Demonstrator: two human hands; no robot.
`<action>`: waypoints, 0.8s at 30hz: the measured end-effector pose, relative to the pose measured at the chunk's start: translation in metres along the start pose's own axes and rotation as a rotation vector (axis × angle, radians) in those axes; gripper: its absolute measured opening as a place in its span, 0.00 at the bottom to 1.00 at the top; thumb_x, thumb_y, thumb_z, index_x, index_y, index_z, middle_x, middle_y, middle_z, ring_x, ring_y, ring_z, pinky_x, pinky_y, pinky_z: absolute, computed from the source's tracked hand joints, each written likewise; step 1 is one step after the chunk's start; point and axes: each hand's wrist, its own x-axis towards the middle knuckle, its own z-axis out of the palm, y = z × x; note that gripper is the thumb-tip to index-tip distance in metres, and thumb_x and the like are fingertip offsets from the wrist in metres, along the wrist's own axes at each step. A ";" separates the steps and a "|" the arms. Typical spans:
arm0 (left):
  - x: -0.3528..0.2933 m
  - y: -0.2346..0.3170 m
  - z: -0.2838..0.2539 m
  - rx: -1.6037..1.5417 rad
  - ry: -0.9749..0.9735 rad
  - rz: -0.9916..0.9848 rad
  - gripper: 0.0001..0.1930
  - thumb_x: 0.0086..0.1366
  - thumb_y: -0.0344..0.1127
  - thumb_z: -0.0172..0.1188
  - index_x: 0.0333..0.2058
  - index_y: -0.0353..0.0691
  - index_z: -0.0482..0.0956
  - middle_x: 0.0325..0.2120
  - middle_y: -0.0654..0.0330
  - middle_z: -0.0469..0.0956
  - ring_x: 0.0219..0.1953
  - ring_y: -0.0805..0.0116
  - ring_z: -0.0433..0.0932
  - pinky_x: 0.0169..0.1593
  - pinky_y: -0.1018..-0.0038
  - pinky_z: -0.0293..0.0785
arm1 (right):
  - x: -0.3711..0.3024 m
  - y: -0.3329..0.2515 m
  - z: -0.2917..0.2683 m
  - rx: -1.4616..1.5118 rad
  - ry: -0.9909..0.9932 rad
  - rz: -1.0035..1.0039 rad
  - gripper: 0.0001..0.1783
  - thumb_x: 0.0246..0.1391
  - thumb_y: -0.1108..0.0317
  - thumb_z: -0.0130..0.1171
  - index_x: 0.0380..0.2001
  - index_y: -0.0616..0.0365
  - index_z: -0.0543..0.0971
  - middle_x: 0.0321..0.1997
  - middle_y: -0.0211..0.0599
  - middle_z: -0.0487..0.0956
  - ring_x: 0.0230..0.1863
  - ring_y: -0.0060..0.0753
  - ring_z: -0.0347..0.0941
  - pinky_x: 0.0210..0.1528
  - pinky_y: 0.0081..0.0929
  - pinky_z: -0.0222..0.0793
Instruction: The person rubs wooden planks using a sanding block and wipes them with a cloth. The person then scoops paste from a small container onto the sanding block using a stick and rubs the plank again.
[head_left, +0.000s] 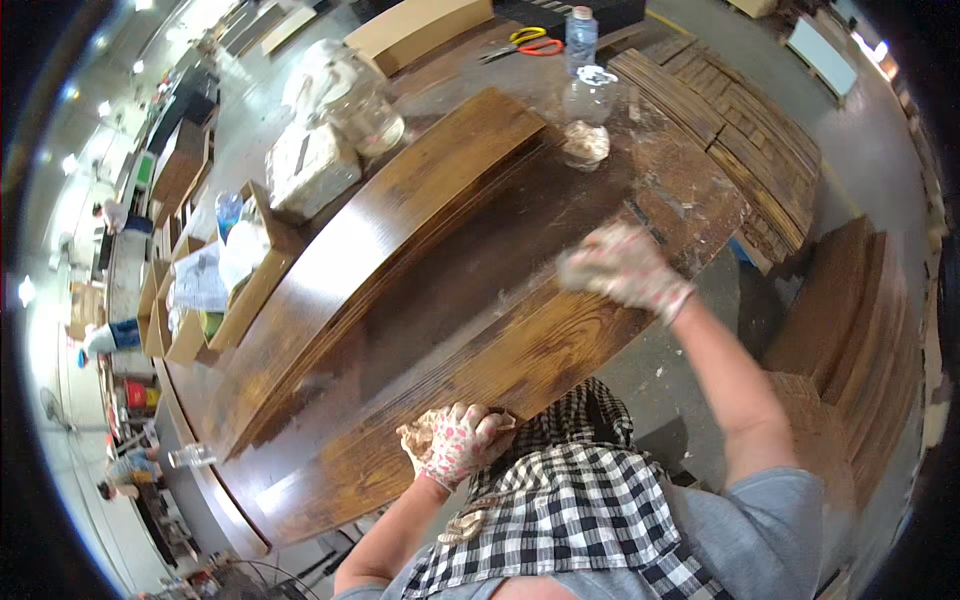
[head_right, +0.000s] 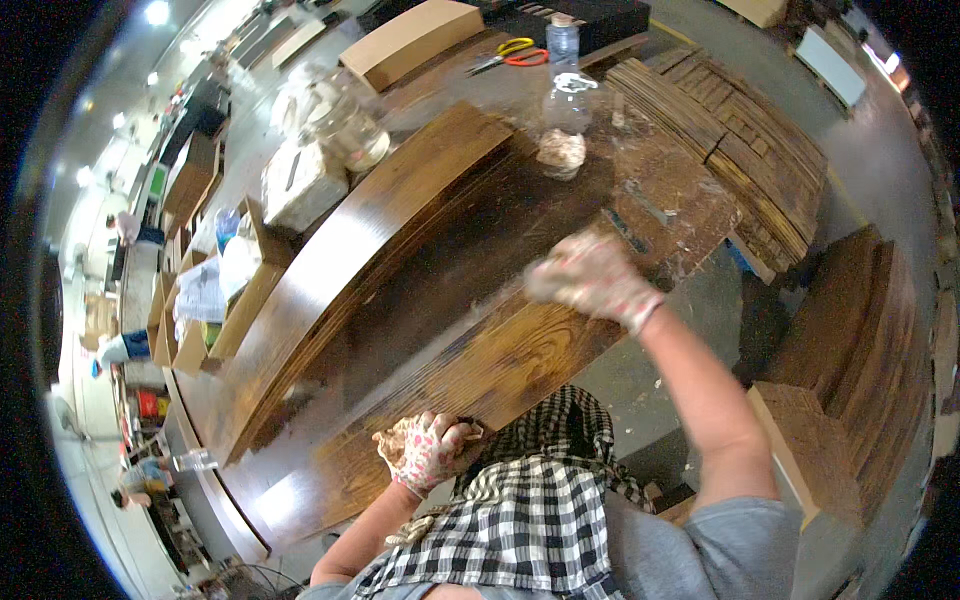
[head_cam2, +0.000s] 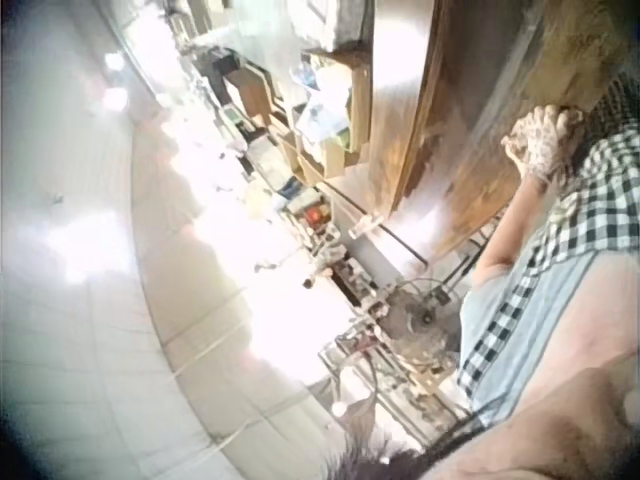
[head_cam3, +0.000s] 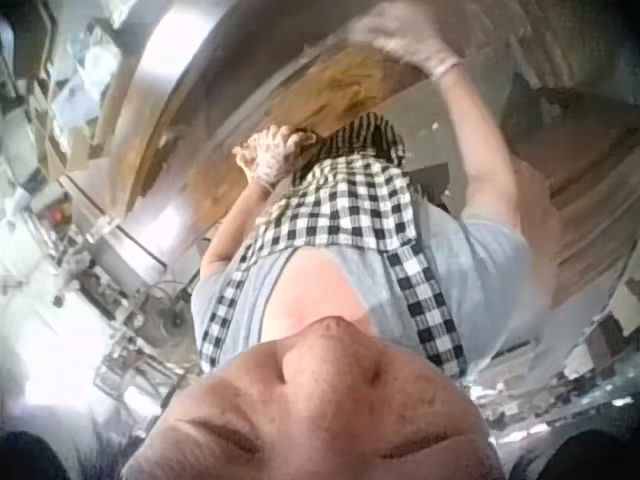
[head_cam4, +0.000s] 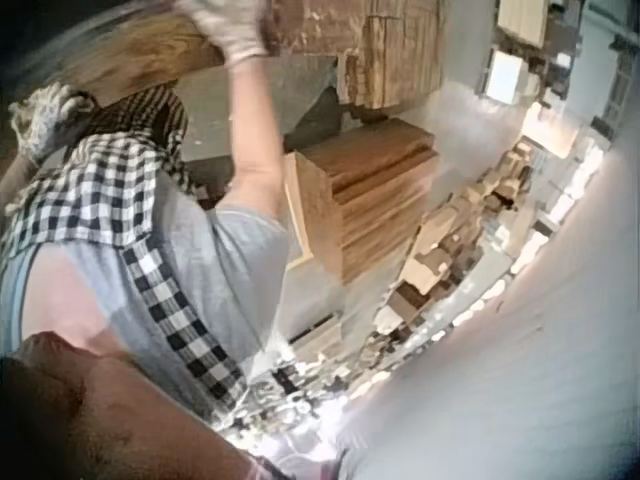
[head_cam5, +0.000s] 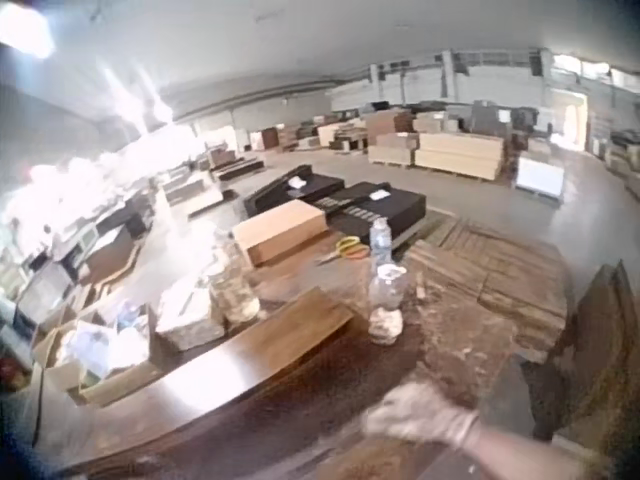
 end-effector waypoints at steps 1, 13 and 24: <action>0.004 0.004 -0.001 0.050 -0.009 -0.008 0.15 0.50 0.45 0.68 0.36 0.54 0.78 0.32 0.62 0.73 0.34 0.58 0.72 0.35 0.61 0.69 | -0.015 0.035 -0.014 -0.228 0.127 0.021 0.10 0.48 0.52 0.62 0.35 0.36 0.83 0.36 0.31 0.79 0.38 0.32 0.75 0.43 0.27 0.72; 0.005 -0.002 0.010 0.076 0.039 0.051 0.13 0.45 0.44 0.71 0.28 0.51 0.78 0.30 0.61 0.72 0.31 0.56 0.70 0.34 0.60 0.68 | -0.112 0.049 -0.023 0.157 0.116 0.381 0.23 0.43 0.61 0.68 0.46 0.44 0.79 0.48 0.37 0.74 0.54 0.41 0.68 0.59 0.40 0.63; 0.005 -0.007 0.014 0.065 0.029 0.078 0.20 0.42 0.42 0.72 0.34 0.50 0.74 0.32 0.60 0.71 0.35 0.54 0.70 0.38 0.58 0.65 | -0.079 0.051 -0.010 0.210 0.212 0.388 0.23 0.42 0.62 0.69 0.45 0.42 0.76 0.43 0.32 0.73 0.49 0.35 0.69 0.53 0.37 0.67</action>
